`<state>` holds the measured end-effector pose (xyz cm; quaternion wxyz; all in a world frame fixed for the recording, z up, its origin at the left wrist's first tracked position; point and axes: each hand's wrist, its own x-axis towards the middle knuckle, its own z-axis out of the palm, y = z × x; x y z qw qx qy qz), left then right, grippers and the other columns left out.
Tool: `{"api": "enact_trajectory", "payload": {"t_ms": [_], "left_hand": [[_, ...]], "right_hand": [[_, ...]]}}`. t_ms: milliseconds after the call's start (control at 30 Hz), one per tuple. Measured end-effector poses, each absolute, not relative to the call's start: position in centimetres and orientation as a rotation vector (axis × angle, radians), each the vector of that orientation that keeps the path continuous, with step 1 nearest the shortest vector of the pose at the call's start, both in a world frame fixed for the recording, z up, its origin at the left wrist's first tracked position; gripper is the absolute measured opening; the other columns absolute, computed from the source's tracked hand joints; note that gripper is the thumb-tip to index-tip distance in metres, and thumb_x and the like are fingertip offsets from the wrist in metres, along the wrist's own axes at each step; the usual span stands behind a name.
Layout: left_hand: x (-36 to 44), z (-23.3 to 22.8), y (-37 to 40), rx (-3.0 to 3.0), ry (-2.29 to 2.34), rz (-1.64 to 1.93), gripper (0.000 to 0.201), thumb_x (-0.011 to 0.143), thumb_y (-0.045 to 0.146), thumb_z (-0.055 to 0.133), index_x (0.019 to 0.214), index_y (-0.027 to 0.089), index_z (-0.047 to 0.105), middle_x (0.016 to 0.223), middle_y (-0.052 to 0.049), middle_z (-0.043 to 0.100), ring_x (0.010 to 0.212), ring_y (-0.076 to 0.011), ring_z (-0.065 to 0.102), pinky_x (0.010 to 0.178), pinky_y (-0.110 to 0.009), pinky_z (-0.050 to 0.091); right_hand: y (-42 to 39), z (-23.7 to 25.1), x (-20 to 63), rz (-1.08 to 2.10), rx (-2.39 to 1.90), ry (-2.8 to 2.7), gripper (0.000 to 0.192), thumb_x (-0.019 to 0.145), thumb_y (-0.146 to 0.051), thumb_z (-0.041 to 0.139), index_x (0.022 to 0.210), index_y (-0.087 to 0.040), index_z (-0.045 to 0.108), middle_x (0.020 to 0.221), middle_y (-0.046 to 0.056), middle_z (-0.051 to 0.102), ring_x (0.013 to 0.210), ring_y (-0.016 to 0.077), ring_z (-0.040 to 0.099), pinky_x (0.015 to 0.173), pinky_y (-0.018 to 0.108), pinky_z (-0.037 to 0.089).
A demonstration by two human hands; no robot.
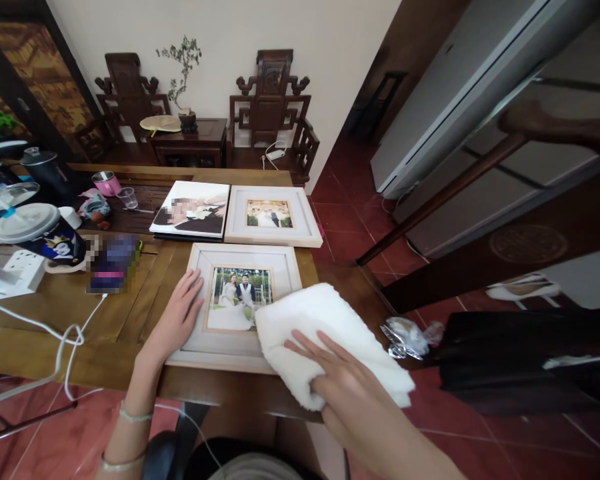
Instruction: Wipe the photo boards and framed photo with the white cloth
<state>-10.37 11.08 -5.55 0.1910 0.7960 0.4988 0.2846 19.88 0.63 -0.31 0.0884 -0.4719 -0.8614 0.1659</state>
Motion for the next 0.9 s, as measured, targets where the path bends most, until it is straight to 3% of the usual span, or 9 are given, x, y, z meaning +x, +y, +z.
{"api": "enact_trajectory", "payload": {"t_ms": [100, 233, 367, 500, 567, 667, 900], "left_hand": [[-10.5, -5.6, 11.2, 2.255, 1.358, 0.796, 0.043, 0.098, 0.026, 0.034, 0.14, 0.02, 0.043, 0.15, -0.009, 0.036, 0.144, -0.0243, 0.02, 0.117, -0.05, 0.021], [-10.7, -5.8, 11.3, 2.262, 1.311, 0.81, 0.043, 0.098, 0.021, 0.031, 0.139, 0.019, 0.044, 0.149, -0.01, 0.038, 0.144, -0.0231, 0.02, 0.116, -0.051, 0.022], [-10.7, -6.1, 11.3, 2.248, 1.291, 0.877, 0.043, 0.098, 0.019, 0.032, 0.139, 0.02, 0.044, 0.148, -0.01, 0.04, 0.143, -0.0224, 0.022, 0.116, -0.052, 0.023], [-10.7, -6.5, 11.4, 2.231, 1.277, 0.96, 0.043, 0.097, 0.018, 0.034, 0.138, 0.021, 0.046, 0.145, -0.01, 0.044, 0.142, -0.0217, 0.025, 0.116, -0.052, 0.024], [-10.8, -6.6, 11.4, 2.226, 1.262, 0.993, 0.042, 0.097, 0.017, 0.034, 0.136, 0.021, 0.048, 0.143, -0.011, 0.045, 0.142, -0.0218, 0.026, 0.116, -0.051, 0.025], [-10.9, -6.7, 11.3, 2.213, 1.242, 1.018, 0.043, 0.096, 0.016, 0.034, 0.136, 0.021, 0.049, 0.143, -0.011, 0.045, 0.142, -0.0221, 0.026, 0.115, -0.051, 0.025], [-10.9, -6.3, 11.2, 2.198, 1.256, 0.984, 0.044, 0.095, 0.014, 0.032, 0.136, 0.02, 0.048, 0.143, -0.011, 0.046, 0.142, -0.022, 0.026, 0.116, -0.052, 0.024]], "right_hand": [[2.7, -0.8, 20.6, 0.402, -1.384, -2.507, 0.037, 0.056, 0.002, 0.039, 0.067, -0.019, 0.067, 0.133, 0.007, 0.058, 0.133, 0.0199, 0.043, 0.116, 0.043, 0.029], [7.7, -1.3, 20.4, 0.257, -1.425, -2.493, 0.032, 0.06, 0.002, 0.042, 0.068, -0.016, 0.068, 0.136, 0.013, 0.054, 0.132, 0.0261, 0.044, 0.115, 0.049, 0.029], [12.4, -0.8, 18.1, 0.072, -1.411, -2.489, 0.031, 0.064, 0.005, 0.044, 0.072, -0.011, 0.069, 0.14, 0.015, 0.05, 0.137, 0.0336, 0.033, 0.113, 0.054, 0.028], [15.8, -0.3, 13.0, -0.012, -1.169, -2.663, 0.036, 0.065, 0.009, 0.047, 0.078, -0.015, 0.071, 0.147, 0.008, 0.041, 0.141, 0.038, 0.023, 0.112, 0.063, 0.022], [17.1, -0.8, 10.3, -0.034, -1.029, -2.729, 0.037, 0.072, 0.007, 0.047, 0.087, -0.017, 0.071, 0.15, 0.003, 0.038, 0.143, 0.0324, 0.021, 0.115, 0.057, 0.02], [18.5, -1.6, 7.8, -0.096, -0.967, -2.775, 0.033, 0.078, 0.003, 0.047, 0.095, -0.015, 0.07, 0.147, 0.007, 0.042, 0.14, 0.0305, 0.028, 0.114, 0.053, 0.024], [17.7, -0.1, 12.1, -0.031, -1.256, -2.782, 0.038, 0.071, 0.005, 0.046, 0.092, -0.015, 0.071, 0.134, 0.006, 0.058, 0.135, 0.0247, 0.039, 0.112, 0.047, 0.03]]}}
